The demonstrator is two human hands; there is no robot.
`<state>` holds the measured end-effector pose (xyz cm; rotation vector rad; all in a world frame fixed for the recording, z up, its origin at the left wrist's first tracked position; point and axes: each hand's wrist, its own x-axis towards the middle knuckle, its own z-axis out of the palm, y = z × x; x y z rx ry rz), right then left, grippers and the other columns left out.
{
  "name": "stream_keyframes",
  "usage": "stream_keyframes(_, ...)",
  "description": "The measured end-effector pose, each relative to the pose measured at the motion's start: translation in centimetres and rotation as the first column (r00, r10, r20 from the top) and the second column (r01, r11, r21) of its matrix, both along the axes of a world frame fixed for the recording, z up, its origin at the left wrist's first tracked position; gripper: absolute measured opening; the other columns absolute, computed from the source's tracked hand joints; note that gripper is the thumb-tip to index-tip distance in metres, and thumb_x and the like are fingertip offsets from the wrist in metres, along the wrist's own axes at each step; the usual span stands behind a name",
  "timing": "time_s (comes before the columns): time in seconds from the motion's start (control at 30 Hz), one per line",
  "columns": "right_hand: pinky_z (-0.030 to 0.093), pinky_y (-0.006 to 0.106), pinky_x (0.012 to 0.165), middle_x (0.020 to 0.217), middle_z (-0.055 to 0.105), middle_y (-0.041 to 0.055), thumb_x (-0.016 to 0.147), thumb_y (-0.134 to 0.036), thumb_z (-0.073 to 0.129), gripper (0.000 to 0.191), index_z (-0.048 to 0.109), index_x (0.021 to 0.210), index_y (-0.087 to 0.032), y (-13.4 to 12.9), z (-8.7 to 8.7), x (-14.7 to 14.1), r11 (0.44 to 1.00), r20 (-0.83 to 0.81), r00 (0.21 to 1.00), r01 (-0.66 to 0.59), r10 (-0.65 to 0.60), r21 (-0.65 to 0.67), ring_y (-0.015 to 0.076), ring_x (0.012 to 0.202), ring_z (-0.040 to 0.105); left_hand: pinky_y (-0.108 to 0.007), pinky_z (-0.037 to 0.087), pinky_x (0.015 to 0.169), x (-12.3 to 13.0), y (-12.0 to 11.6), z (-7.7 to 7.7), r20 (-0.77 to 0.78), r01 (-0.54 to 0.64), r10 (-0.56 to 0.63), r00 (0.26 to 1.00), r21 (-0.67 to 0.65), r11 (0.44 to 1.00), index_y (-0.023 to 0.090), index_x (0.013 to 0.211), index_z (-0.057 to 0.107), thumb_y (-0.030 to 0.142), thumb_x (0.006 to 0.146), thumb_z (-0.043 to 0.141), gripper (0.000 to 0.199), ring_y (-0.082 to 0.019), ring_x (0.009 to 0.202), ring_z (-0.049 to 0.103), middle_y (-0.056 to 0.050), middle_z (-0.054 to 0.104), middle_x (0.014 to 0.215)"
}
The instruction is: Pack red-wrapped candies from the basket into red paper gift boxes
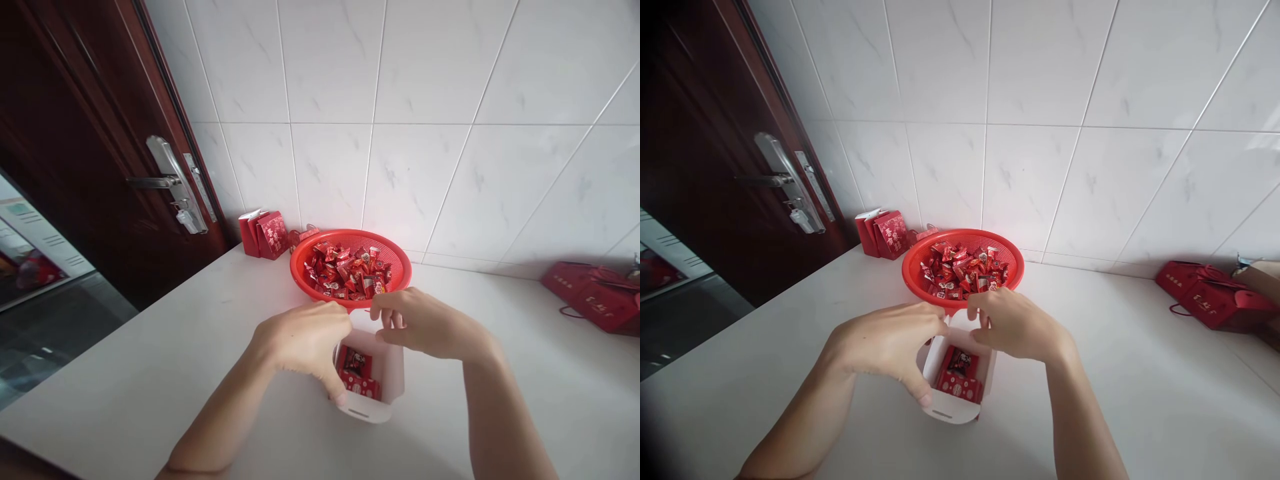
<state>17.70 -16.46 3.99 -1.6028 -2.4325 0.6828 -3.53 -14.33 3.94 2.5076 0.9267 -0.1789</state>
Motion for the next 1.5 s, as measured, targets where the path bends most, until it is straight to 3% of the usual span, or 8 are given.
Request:
stream_keyframes(0.27, 0.046, 0.027, 0.063, 0.090, 0.068, 0.0038, 0.082, -0.031, 0.067, 0.017, 0.063, 0.096, -0.024, -0.2, 0.5, 2.4, 0.989, 0.049, 0.992, 0.123, -0.120, -0.080, 0.0202, 0.082, 0.064, -0.026, 0.038, 0.061, 0.5, 0.1, 0.7, -0.031, -0.025, 0.027, 0.999, 0.057, 0.998, 0.019, 0.072, 0.066, 0.057, 0.063, 0.081, 0.042, -0.021, 0.082, 0.057, -0.002, 0.060, 0.078)
stream_keyframes(0.47, 0.048, 0.028, 0.064, 0.091, 0.069, 0.0046, 0.081, -0.037, 0.067, 0.027, 0.063, 0.104, -0.024, -0.9, 1.0, 3.8, 0.982, 0.009, 0.984, 0.179, -0.179, -0.067, 0.0213, 0.083, 0.065, -0.027, 0.043, 0.074, 0.1, -0.7, 1.9, 0.141, 0.064, -0.073, 0.987, 0.066, 0.996, 0.025, 0.096, 0.075, 0.050, 0.066, 0.084, 0.040, -0.022, 0.089, 0.062, -0.001, 0.066, 0.091)
stream_keyframes(0.63, 0.048, 0.031, 0.069, 0.090, 0.070, 0.0041, 0.083, -0.045, 0.063, 0.038, 0.063, 0.116, -0.026, -2.1, 1.6, 4.9, 0.982, -0.037, 0.981, 0.189, -0.188, 0.001, 0.0224, 0.083, 0.065, -0.028, 0.046, 0.086, -0.5, -0.2, 1.9, 0.278, 0.005, -0.031, 0.960, 0.095, 0.995, 0.027, 0.119, 0.071, 0.050, 0.068, 0.083, 0.057, -0.025, 0.106, 0.062, -0.004, 0.068, 0.116)
stream_keyframes(0.73, 0.050, 0.034, 0.074, 0.095, 0.070, 0.0054, 0.082, -0.050, 0.062, 0.045, 0.062, 0.121, -0.027, -2.3, 1.5, 5.4, 0.968, 0.009, 0.968, 0.252, -0.252, -0.013, 0.0251, 0.090, 0.064, -0.028, 0.046, 0.086, -0.3, 0.9, 1.3, 0.249, 0.006, -0.019, 0.968, 0.050, 0.999, 0.024, 0.121, 0.070, 0.052, 0.064, 0.085, 0.065, -0.026, 0.109, 0.062, -0.006, 0.068, 0.123)
stream_keyframes(0.93, 0.052, 0.033, 0.075, 0.099, 0.068, 0.0069, 0.080, -0.048, 0.064, 0.048, 0.061, 0.122, -0.026, -1.9, 1.1, 5.2, 0.959, 0.032, 0.962, 0.272, -0.271, -0.074, 0.0263, 0.099, 0.063, -0.026, 0.040, 0.063, 0.6, 2.3, 0.3, -0.036, 0.033, -0.034, 0.999, -0.016, 0.999, 0.020, 0.095, 0.077, 0.050, 0.067, 0.079, 0.041, -0.023, 0.090, 0.063, -0.004, 0.071, 0.087)
stream_keyframes(1.07, 0.051, 0.030, 0.069, 0.100, 0.068, 0.0069, 0.079, -0.046, 0.067, 0.047, 0.061, 0.122, -0.028, -1.6, 0.8, 4.9, 0.967, 0.012, 0.972, 0.236, -0.236, -0.098, 0.0264, 0.101, 0.062, -0.026, 0.041, 0.065, 0.5, 2.3, 0.2, -0.004, -0.094, 0.093, 0.996, -0.007, 0.996, 0.021, 0.101, 0.076, 0.051, 0.071, 0.075, 0.043, -0.022, 0.090, 0.062, -0.003, 0.069, 0.083)
stream_keyframes(1.2, 0.049, 0.029, 0.066, 0.102, 0.067, 0.0071, 0.080, -0.042, 0.067, 0.041, 0.060, 0.118, -0.028, -1.1, 0.4, 4.4, 0.963, 0.022, 0.971, 0.238, -0.237, -0.123, 0.0268, 0.108, 0.060, -0.026, 0.039, 0.061, 0.3, 2.4, 0.2, 0.016, -0.161, 0.161, 0.987, 0.045, 0.986, 0.020, 0.088, 0.075, 0.050, 0.075, 0.070, 0.033, -0.021, 0.082, 0.061, -0.003, 0.066, 0.078)
stream_keyframes(1.5, 0.046, 0.027, 0.061, 0.096, 0.067, 0.0056, 0.083, -0.033, 0.069, 0.018, 0.060, 0.094, -0.022, -0.5, 0.5, 2.1, 0.984, 0.064, 0.991, 0.128, -0.121, -0.124, 0.0205, 0.084, 0.064, -0.027, 0.032, 0.051, 0.2, 2.7, 0.3, -0.007, -0.117, 0.117, 0.993, 0.008, 0.993, 0.019, 0.066, 0.071, 0.037, 0.081, 0.058, 0.026, -0.016, 0.062, 0.052, -0.001, 0.058, 0.062)
